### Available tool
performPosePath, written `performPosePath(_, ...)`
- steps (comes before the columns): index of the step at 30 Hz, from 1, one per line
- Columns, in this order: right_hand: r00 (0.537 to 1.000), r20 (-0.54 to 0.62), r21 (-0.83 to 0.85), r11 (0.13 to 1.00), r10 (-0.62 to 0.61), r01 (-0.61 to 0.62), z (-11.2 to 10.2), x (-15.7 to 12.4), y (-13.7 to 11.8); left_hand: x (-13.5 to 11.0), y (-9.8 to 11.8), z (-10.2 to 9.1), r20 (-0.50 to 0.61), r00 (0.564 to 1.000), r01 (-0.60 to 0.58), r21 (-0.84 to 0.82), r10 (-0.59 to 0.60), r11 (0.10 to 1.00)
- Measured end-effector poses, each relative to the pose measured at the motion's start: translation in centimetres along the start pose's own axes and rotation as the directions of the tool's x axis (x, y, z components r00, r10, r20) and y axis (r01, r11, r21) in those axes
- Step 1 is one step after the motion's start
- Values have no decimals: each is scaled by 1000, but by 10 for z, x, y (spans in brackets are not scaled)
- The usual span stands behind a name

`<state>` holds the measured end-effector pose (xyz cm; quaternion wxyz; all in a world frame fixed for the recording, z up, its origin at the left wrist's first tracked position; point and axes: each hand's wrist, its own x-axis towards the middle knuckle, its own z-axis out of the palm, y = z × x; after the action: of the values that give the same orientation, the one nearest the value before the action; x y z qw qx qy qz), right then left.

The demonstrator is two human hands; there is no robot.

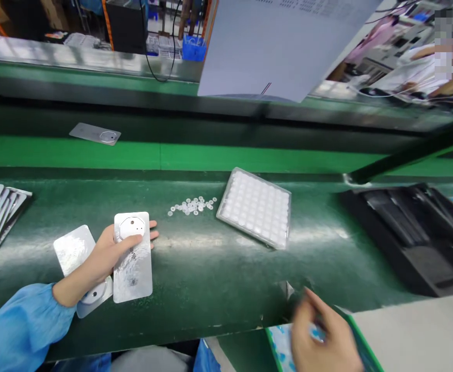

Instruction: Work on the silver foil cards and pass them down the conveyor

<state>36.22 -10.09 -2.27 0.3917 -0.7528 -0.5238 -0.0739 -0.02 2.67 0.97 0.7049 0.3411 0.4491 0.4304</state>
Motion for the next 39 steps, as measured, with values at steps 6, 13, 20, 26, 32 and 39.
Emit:
performPosePath(6,735,396,372,828,-550,419,123,49,-135,-3,-3,-3,31,999,-38,6,37,999)
performPosePath(13,507,469,349,679,-723,646,119,24,-144,-5,-4,-2,19,998,-52,-37,53,998)
performPosePath(20,375,386,573,538,-843,618,38,-42,-102,-4,-6,-4,36,998,-47,-27,47,999)
performPosePath(26,347,347,677,488,-871,550,30,-51,-108,-3,-6,-3,12,1000,-19,-111,20,994)
performPosePath(32,537,492,784,616,-686,69,53,-7,-135,-9,-2,-3,41,987,-155,13,154,988)
performPosePath(39,625,512,802,588,-589,-103,117,47,-181,-11,5,-5,-6,965,-254,240,263,937)
